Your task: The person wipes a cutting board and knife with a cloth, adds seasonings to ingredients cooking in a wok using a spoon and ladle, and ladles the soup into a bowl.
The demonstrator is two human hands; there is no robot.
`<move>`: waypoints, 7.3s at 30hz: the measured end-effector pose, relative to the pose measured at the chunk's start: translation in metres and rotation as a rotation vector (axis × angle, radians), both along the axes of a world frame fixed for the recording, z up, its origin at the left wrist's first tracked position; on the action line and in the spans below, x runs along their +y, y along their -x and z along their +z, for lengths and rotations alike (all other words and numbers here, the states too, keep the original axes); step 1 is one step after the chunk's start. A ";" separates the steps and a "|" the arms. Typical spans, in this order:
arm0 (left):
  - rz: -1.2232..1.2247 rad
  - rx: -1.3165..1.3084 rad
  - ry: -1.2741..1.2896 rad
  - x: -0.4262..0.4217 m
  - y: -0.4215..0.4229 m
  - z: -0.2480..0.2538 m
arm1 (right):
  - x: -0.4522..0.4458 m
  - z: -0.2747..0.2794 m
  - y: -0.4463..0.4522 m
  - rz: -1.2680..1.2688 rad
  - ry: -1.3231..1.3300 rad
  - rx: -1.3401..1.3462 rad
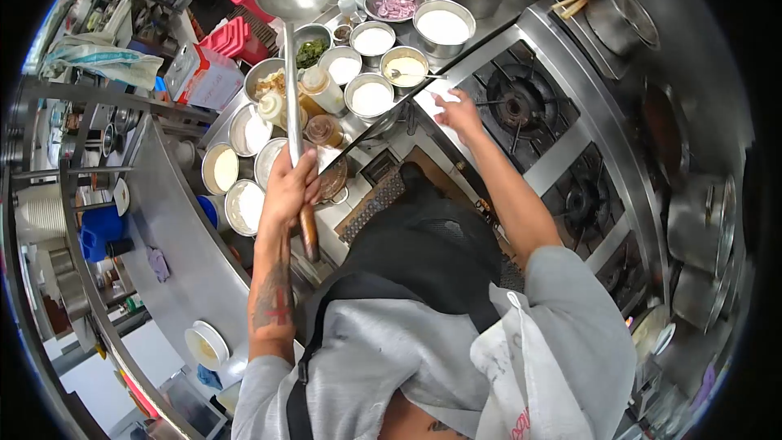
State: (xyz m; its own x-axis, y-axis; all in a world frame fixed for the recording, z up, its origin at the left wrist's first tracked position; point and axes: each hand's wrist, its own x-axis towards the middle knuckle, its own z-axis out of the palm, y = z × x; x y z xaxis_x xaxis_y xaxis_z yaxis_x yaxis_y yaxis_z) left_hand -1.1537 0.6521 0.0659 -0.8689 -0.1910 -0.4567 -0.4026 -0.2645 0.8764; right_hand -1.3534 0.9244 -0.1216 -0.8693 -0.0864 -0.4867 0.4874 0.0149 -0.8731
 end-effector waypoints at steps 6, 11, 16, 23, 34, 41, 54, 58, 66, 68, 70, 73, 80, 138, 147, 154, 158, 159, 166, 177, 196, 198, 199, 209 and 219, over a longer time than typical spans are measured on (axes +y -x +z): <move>-0.009 -0.120 -0.171 0.017 0.007 0.011 | -0.045 -0.006 0.093 0.325 -0.266 0.385; 0.031 -0.155 -0.227 0.016 0.014 0.015 | 0.001 0.029 0.114 0.511 -0.427 0.792; -0.007 -0.165 -0.212 0.005 0.016 0.015 | 0.023 0.021 0.110 0.317 -0.396 0.558; -0.055 -0.227 -0.181 -0.001 0.024 0.012 | -0.020 0.005 0.110 0.445 -0.595 0.715; -0.081 -0.259 -0.026 -0.007 0.030 0.007 | 0.005 -0.006 0.124 0.183 -0.056 0.093; -0.240 -0.325 -0.054 -0.006 0.036 0.005 | 0.001 0.110 0.130 0.149 -0.289 0.487; 0.178 -0.122 -0.361 -0.069 0.015 0.052 | -0.137 0.018 0.113 0.444 -0.365 0.584; 0.220 -0.125 -0.357 -0.082 0.001 0.051 | -0.178 -0.015 0.124 0.514 -0.485 0.647; 0.240 -0.214 -0.261 -0.096 -0.003 0.036 | -0.188 -0.035 0.138 0.489 -0.330 0.238; 0.227 -0.248 -0.181 -0.100 0.001 0.031 | -0.182 -0.024 0.145 0.310 -0.006 0.039; 0.127 -0.296 0.019 -0.107 0.005 0.022 | -0.179 -0.002 0.151 0.298 0.058 0.076; 0.036 -0.330 -0.008 -0.117 0.016 0.019 | -0.180 0.066 0.150 0.310 -0.088 0.354; 0.075 -0.269 -0.394 -0.119 0.027 0.025 | -0.179 0.030 0.145 0.422 -0.525 0.704; -0.215 -0.310 -0.031 -0.092 0.030 0.044 | -0.074 0.046 0.089 0.327 -0.194 0.316; -0.464 -0.071 -0.206 -0.041 0.020 0.051 | -0.040 0.125 -0.120 0.694 -0.509 0.202; -0.636 0.045 -0.401 0.133 -0.020 0.021 | 0.003 0.157 -0.327 0.563 0.591 0.020; -0.883 0.069 -0.432 0.214 -0.042 0.044 | 0.077 0.167 -0.414 0.380 0.110 0.119; -0.972 0.097 -0.459 0.239 -0.043 0.054 | 0.094 0.167 -0.437 0.282 -0.137 0.165; -1.348 0.175 -0.517 0.523 -0.106 0.164 | 0.217 0.122 -0.634 -0.411 -0.290 0.061; -1.513 1.349 0.829 0.951 -0.277 -0.087 | 0.346 0.117 -0.908 -1.082 -0.227 0.002; -1.932 0.058 -0.313 0.978 -0.451 -0.101 | 0.797 0.189 -0.874 -0.915 -0.849 -0.125; -2.114 -0.057 -0.268 0.989 -0.421 -0.125 | 0.840 0.187 -0.868 -0.739 -1.261 -0.090; -2.105 -0.070 -0.270 0.991 -0.412 -0.130 | 0.854 0.192 -0.862 -0.704 -1.239 -0.176; -2.168 -0.173 -0.046 0.993 -0.436 -0.173 | 0.922 0.161 -0.903 -1.100 0.273 -0.193; -1.729 0.912 0.466 1.187 -0.647 -0.214 | 1.004 0.180 -0.957 -0.319 -0.925 -0.103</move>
